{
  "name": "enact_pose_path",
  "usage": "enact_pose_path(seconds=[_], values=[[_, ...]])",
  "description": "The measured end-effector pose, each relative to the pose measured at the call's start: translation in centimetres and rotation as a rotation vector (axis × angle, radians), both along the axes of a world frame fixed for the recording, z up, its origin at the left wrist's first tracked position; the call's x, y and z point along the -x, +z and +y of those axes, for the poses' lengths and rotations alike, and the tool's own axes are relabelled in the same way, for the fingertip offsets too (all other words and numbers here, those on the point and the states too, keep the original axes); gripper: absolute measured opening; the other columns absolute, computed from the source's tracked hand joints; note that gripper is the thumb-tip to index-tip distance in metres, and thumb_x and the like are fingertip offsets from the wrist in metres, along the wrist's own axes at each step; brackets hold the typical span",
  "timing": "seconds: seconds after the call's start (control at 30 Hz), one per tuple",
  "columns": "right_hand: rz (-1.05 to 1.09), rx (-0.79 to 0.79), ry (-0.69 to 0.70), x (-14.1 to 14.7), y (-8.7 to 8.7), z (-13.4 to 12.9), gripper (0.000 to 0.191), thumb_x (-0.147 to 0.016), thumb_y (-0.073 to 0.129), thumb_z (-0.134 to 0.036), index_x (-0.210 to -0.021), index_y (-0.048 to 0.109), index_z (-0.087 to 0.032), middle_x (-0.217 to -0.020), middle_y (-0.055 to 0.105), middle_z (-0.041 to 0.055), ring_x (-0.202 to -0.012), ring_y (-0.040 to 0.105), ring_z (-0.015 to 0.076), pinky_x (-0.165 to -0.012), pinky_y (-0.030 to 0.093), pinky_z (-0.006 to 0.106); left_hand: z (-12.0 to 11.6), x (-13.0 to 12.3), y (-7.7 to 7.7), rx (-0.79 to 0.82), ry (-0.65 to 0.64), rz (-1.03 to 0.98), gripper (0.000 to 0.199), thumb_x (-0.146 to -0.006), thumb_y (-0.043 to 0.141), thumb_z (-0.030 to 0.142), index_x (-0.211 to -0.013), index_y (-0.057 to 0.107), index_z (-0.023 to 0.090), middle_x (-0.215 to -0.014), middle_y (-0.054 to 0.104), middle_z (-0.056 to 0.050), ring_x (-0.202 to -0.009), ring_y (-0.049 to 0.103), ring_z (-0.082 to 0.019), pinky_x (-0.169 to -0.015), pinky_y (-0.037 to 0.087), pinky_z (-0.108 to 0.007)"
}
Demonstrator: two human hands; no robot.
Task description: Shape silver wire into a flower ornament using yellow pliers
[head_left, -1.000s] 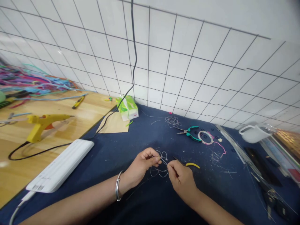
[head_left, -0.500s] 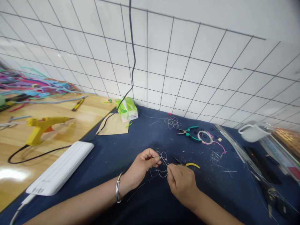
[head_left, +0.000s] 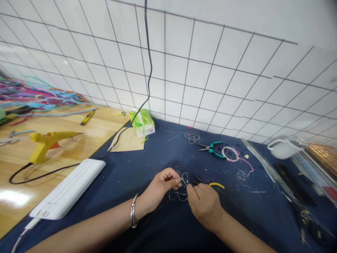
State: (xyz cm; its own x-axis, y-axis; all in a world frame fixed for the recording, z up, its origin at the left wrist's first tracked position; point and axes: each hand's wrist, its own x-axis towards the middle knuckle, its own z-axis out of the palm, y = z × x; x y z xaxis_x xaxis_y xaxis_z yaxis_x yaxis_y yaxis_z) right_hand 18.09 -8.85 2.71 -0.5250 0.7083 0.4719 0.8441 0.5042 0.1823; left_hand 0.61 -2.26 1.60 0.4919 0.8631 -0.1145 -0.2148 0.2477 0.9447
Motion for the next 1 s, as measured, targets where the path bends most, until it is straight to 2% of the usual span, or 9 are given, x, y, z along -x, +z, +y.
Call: enact_pose_path(seconds=[0.53, 1.0], values=[[-0.107, -0.02, 0.056, -0.3, 1.4, 0.1, 0.021, -0.082, 0.048, -0.012, -0.101, 0.058, -0.011, -0.063, 0.051, 0.0018, -0.059, 0.045, 0.0139, -0.053, 0.031, 0.031, 0.2, 0.0, 0.0, 0.0, -0.005, 0.035, 0.009, -0.077, 0.061, 0.022, -0.077, 0.056, 0.015, -0.072, 0.06, -0.001, -0.068, 0.055, -0.013, -0.063, 0.042, -0.024], [-0.034, 0.093, 0.052, -1.6, 1.8, 0.7, 0.022, -0.083, 0.047, -0.012, -0.1, 0.059, -0.016, -0.064, 0.05, 0.0007, -0.061, 0.045, 0.0136, -0.057, 0.034, 0.03, 0.6, 0.1, -0.2, 0.024, -0.048, 0.05, 0.01, -0.077, 0.06, 0.025, -0.077, 0.057, 0.015, -0.071, 0.06, -0.002, -0.068, 0.055, -0.013, -0.062, 0.041, -0.024]])
